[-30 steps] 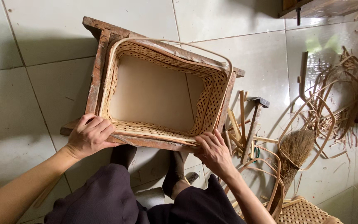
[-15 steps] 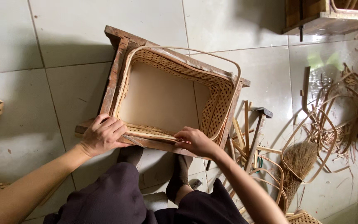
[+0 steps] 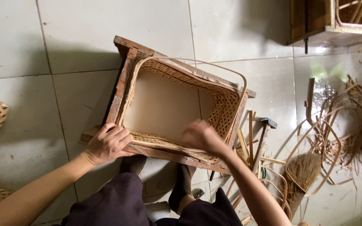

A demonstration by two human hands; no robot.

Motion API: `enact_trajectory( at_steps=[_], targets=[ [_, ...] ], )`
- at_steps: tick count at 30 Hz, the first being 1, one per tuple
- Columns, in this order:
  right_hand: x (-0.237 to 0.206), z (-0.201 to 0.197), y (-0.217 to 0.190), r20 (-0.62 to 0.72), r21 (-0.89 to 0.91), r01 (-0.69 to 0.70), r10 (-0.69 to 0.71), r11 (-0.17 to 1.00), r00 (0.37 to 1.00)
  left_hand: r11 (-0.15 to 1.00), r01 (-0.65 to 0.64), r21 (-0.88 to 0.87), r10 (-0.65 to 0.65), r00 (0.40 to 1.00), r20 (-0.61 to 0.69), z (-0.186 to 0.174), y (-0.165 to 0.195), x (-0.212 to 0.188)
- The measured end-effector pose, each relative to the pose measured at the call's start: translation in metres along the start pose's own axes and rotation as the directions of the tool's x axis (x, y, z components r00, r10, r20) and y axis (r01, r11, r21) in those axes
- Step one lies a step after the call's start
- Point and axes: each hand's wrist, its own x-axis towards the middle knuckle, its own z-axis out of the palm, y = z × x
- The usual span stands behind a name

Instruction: The person sits on the floor fitting and pressing a thin bamboo rim strip around the top edge of a woven bamboo basket held in a wooden frame, tucking the strip along the rim. They then lay additional bamboo strips across the basket opening and tap pieces with a hammer to seat them.

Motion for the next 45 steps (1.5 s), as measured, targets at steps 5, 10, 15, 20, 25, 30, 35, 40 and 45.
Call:
enact_trajectory(
  at_steps=[5, 10, 15, 20, 25, 30, 35, 40, 45],
  targets=[
    [0.064, -0.066, 0.048, -0.534, -0.544, -0.217, -0.135, 0.811, 0.834, 1.000, 0.016, -0.009, -0.016, 1.000, 0.011, 0.005, -0.001, -0.005],
    [0.133, -0.084, 0.070, -0.374, -0.593, -0.057, -0.212, 0.803, 0.903, 0.997, -0.014, 0.081, 0.014, 1.000, -0.003, 0.019, -0.003, -0.009],
    [0.168, -0.100, 0.063, -0.230, -0.589, -0.140, 0.001, 0.796, 0.973, 0.996, -0.030, 0.080, 0.027, 0.999, 0.041, 0.025, -0.006, -0.012],
    [0.127, -0.189, 0.016, -0.286, -0.614, -0.184, 0.001, 0.768, 0.958, 0.998, -0.027, 0.059, 0.041, 0.968, -0.248, 0.022, -0.007, -0.010],
    [0.018, -0.248, -0.068, -0.631, -0.177, -0.234, 0.072, 0.956, 0.772, 1.000, -0.016, -0.010, 0.013, 0.967, -0.253, 0.011, -0.006, -0.004],
    [-0.017, -0.150, -0.083, -0.440, -0.211, 0.027, -0.120, 0.977, 0.890, 0.997, -0.007, -0.076, -0.010, 0.975, -0.223, 0.004, -0.004, 0.002],
    [-0.020, -0.010, -0.088, -0.164, -0.355, -0.045, -0.015, 0.934, 0.986, 0.981, 0.007, -0.194, -0.055, 0.968, -0.243, 0.007, -0.006, 0.001],
    [-0.035, 0.025, -0.102, -0.025, -0.302, -0.123, 0.121, 0.945, 0.992, 0.986, -0.062, -0.156, 0.039, 0.988, -0.148, 0.009, -0.009, 0.001],
    [-0.027, 0.031, -0.112, 0.002, -0.288, -0.111, 0.117, 0.951, 0.993, 0.973, -0.065, -0.223, 0.044, 0.994, -0.098, 0.001, -0.010, 0.002]
  ],
)
